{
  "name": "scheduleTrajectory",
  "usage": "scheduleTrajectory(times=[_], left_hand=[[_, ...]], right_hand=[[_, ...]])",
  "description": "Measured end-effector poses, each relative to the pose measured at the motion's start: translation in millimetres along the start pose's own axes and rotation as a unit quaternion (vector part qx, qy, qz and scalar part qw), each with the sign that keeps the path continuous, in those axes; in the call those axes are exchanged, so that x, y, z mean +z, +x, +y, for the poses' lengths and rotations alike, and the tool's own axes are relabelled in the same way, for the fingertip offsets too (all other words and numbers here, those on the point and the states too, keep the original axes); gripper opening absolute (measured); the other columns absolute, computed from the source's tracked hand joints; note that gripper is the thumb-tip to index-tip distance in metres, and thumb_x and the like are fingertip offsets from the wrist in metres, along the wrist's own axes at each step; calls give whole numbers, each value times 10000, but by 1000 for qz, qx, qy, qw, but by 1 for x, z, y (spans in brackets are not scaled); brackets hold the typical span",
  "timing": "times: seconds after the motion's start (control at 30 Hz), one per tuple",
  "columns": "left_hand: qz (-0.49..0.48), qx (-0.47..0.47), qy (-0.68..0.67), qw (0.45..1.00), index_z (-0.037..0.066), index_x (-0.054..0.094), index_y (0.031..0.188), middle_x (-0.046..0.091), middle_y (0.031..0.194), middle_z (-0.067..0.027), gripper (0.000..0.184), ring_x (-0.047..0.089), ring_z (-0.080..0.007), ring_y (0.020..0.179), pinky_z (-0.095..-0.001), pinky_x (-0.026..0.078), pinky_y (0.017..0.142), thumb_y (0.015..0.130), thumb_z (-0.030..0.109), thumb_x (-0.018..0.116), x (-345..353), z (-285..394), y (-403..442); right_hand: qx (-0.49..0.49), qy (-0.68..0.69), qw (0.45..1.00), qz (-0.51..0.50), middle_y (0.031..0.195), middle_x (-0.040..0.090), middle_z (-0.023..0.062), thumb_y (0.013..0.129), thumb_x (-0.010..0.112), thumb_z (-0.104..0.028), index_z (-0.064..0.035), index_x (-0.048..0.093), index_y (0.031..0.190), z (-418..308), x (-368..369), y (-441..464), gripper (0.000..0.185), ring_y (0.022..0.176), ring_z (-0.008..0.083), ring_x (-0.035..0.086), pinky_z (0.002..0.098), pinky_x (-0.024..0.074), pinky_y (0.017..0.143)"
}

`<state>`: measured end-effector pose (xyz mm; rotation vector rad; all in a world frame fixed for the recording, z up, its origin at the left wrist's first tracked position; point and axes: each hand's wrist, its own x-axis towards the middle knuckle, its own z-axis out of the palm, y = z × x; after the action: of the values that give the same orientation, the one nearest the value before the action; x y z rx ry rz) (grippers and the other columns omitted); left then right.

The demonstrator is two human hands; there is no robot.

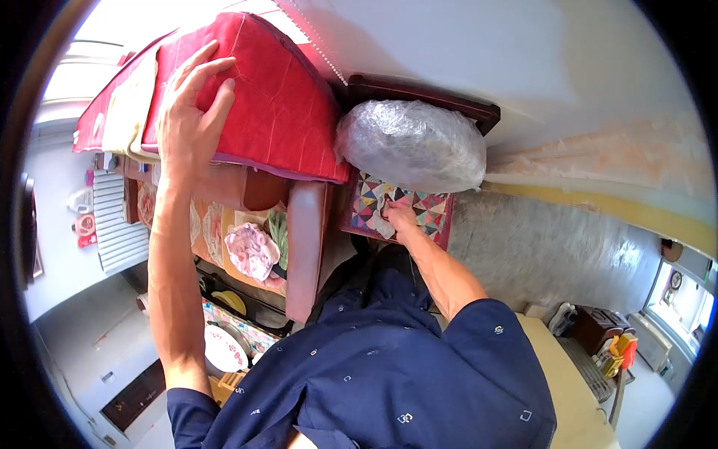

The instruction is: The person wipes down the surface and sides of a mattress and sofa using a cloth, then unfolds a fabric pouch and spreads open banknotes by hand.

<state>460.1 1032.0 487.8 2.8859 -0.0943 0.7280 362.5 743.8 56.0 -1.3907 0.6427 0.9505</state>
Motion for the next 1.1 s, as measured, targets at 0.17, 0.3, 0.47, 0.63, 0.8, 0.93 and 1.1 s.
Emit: scheduleTrajectory(times=[0.17, 0.3, 0.47, 0.63, 0.8, 0.93, 1.1], left_hand=[[14, -17, -16, 1000, 132, 757, 1178, 675, 1360, -62, 260, 621, -239, 1279, -369, 472, 1083, 947, 201, 660, -4, 9, 0], [80, 17, -62, 995, 8, 739, 959, 738, 1114, -172, 178, 688, -326, 1086, -426, 524, 980, 870, 160, 712, -14, 21, -3], [165, 36, -99, 981, 23, 736, 880, 751, 933, -144, 131, 720, -305, 927, -405, 553, 887, 861, 152, 726, -5, 11, -9], [192, 59, -98, 975, 44, 732, 915, 744, 952, -131, 126, 710, -304, 949, -410, 548, 888, 845, 149, 733, -13, 14, -25], [270, 4, -72, 960, 50, 726, 1126, 698, 1283, -142, 272, 622, -307, 1240, -423, 467, 1080, 863, 115, 752, -29, 19, -91], [242, -210, -119, 940, 31, 666, 1215, 663, 1330, -173, 383, 614, -307, 1241, -428, 459, 1086, 847, 65, 768, -10, 30, -225], [119, -626, -212, 741, -14, 657, 1248, 691, 1253, -156, 443, 636, -268, 1202, -391, 470, 1068, 908, 234, 794, 64, 100, -508]], right_hand=[[36, 18, 995, -88, 1175, 689, 117, 872, 600, 41, 19, 628, 1299, -5, -2, -16, 429, 1011, 232, 688, 368, 576, 845], [47, 32, 994, -97, 1227, 677, 132, 890, 559, 67, 12, 595, 1367, 19, -23, 2, 481, 1057, 249, 687, 387, 577, 901], [66, 49, 989, -120, 1256, 673, 143, 904, 518, 84, 22, 554, 1416, 14, -41, -11, 516, 1081, 260, 686, 398, 573, 941], [67, -22, 987, -144, 1236, 691, 117, 872, 560, 71, 10, 567, 1416, -4, -45, -24, 548, 1074, 229, 690, 347, 569, 908], [23, -70, 992, -101, 1120, 686, 113, 884, 562, 36, 19, 624, 1284, -11, -24, -29, 405, 990, 253, 682, 391, 572, 886], [41, -60, 987, -141, 1136, 696, 124, 888, 574, 47, 33, 611, 1301, -8, -17, -30, 415, 1001, 248, 696, 385, 587, 872], [40, -2, 973, -227, 1164, 692, 142, 927, 557, 40, 47, 582, 1312, 22, 15, -13, 386, 991, 258, 704, 399, 606, 876]])
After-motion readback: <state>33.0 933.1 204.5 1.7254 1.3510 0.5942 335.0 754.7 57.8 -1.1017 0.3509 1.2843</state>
